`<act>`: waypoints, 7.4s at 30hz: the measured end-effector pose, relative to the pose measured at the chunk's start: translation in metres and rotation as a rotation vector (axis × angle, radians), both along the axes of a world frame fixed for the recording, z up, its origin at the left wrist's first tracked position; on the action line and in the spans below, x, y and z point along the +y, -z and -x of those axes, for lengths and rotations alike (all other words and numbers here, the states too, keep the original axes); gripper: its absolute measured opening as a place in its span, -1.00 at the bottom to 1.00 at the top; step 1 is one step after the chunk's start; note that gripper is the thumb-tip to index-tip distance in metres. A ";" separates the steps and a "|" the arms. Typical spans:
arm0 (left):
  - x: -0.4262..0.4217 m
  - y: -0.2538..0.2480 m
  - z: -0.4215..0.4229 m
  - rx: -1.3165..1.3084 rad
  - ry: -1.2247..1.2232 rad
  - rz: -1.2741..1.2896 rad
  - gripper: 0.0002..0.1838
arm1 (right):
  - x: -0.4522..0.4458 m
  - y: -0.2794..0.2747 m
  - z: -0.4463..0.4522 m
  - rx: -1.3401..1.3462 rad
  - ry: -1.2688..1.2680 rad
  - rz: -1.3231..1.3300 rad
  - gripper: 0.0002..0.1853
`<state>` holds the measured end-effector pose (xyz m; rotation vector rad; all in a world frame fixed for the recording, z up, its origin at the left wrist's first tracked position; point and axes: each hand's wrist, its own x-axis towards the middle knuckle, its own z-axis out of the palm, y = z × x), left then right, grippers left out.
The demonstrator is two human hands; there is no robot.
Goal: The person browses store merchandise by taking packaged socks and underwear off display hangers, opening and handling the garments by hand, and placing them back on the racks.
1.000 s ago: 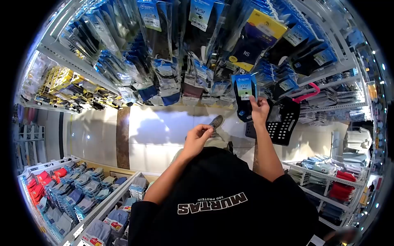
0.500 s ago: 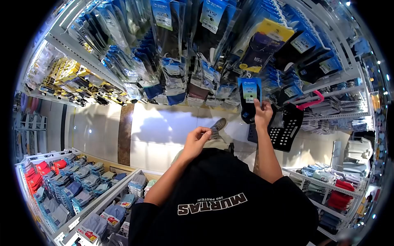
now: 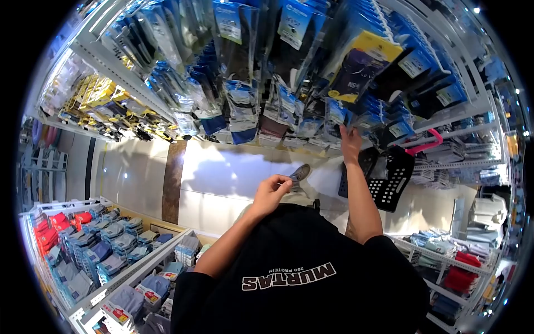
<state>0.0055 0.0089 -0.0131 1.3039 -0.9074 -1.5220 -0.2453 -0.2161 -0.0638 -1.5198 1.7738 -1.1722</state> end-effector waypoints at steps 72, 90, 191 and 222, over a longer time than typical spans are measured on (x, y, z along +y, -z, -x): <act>0.010 -0.008 -0.004 -0.203 -0.131 0.036 -0.71 | 0.013 -0.038 -0.119 -0.326 -0.265 0.036 -0.74; 0.013 -0.004 -0.013 -0.229 -0.110 0.029 -0.68 | -0.002 -0.008 -0.127 -0.325 -0.356 0.129 -0.65; 0.024 -0.007 -0.034 0.106 -0.223 0.065 -0.78 | -0.035 -0.222 -0.154 -0.115 -0.345 0.469 -0.69; 0.000 -0.015 -0.215 -0.022 -0.317 -0.128 -0.76 | 0.006 -0.199 -0.306 -0.551 -0.507 0.235 -0.81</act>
